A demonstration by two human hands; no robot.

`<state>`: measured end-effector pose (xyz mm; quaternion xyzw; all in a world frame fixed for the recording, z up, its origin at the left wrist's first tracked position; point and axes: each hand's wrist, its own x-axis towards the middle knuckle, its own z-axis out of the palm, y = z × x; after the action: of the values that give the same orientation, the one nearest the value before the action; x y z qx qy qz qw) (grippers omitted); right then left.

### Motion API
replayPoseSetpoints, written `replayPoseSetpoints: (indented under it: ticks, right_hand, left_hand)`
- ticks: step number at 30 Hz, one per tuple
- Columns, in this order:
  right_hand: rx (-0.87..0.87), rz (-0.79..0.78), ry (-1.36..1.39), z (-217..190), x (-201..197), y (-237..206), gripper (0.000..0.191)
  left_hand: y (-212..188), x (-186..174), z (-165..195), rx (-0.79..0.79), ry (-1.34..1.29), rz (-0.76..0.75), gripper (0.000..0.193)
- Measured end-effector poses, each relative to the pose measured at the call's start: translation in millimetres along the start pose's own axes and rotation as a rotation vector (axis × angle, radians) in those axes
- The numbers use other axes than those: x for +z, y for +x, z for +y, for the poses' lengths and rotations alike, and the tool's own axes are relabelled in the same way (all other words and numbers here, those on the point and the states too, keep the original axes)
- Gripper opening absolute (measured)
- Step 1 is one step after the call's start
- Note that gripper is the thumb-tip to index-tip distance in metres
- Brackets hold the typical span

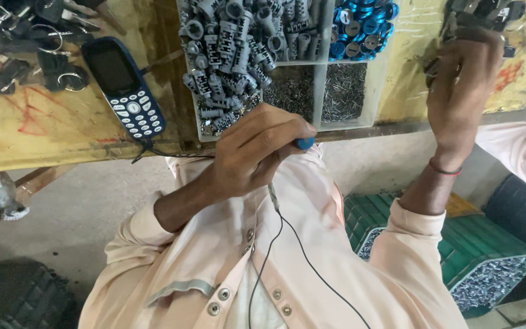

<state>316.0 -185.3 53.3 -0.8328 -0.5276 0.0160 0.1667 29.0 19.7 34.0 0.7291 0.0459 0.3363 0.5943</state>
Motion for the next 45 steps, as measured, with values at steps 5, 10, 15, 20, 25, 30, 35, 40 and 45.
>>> replayPoseSetpoints:
  ticks: [5, 10, 15, 20, 25, 30, 35, 40, 45]
  right_hand:
    - [0.070, -0.118, -0.101, 1.9, -7.6, -18.6, 0.017]
    - [0.113, 0.045, 0.009, 31.1, 4.8, -27.2, 0.010]
    - [0.303, 0.339, 1.049, -22.5, 6.3, -8.3, 0.015]
    - [0.043, -0.153, 0.607, -115.4, 5.3, -21.2, 0.013]
    - [0.146, -0.235, 0.655, -116.5, 2.9, -23.4, 0.012]
    - [-0.047, -0.296, 0.436, -126.4, -2.6, -10.7, 0.018]
    - [-0.385, -0.345, 0.202, -140.8, -7.4, -9.6, 0.046]
    - [0.633, 0.320, 0.575, -120.0, 16.1, -20.7, 0.040]
    - [0.170, 0.121, -0.105, -98.1, 10.9, -1.3, 0.038]
  left_hand:
    - [-1.5, -1.7, -1.1, -0.067, -0.018, 0.016, 0.037]
    - [-1.8, 4.4, -1.3, -0.198, -0.208, 0.014, 0.032]
    - [-1.9, 9.6, -2.3, -0.113, -0.112, -0.015, 0.033]
    - [0.0, 9.1, 1.0, 0.034, 0.135, -0.063, 0.036]
    - [-3.2, -2.4, 4.7, 0.092, 0.323, -0.105, 0.034]
    - [-10.3, -2.6, -5.6, 0.142, 0.361, -0.192, 0.038]
    - [-4.4, 7.9, 1.6, 0.018, 0.149, -0.307, 0.031]
    - [-3.8, 2.3, 18.1, -0.167, 0.202, 0.010, 0.041]
    - [-22.9, -28.7, 20.3, -0.272, 0.847, -0.126, 0.026]
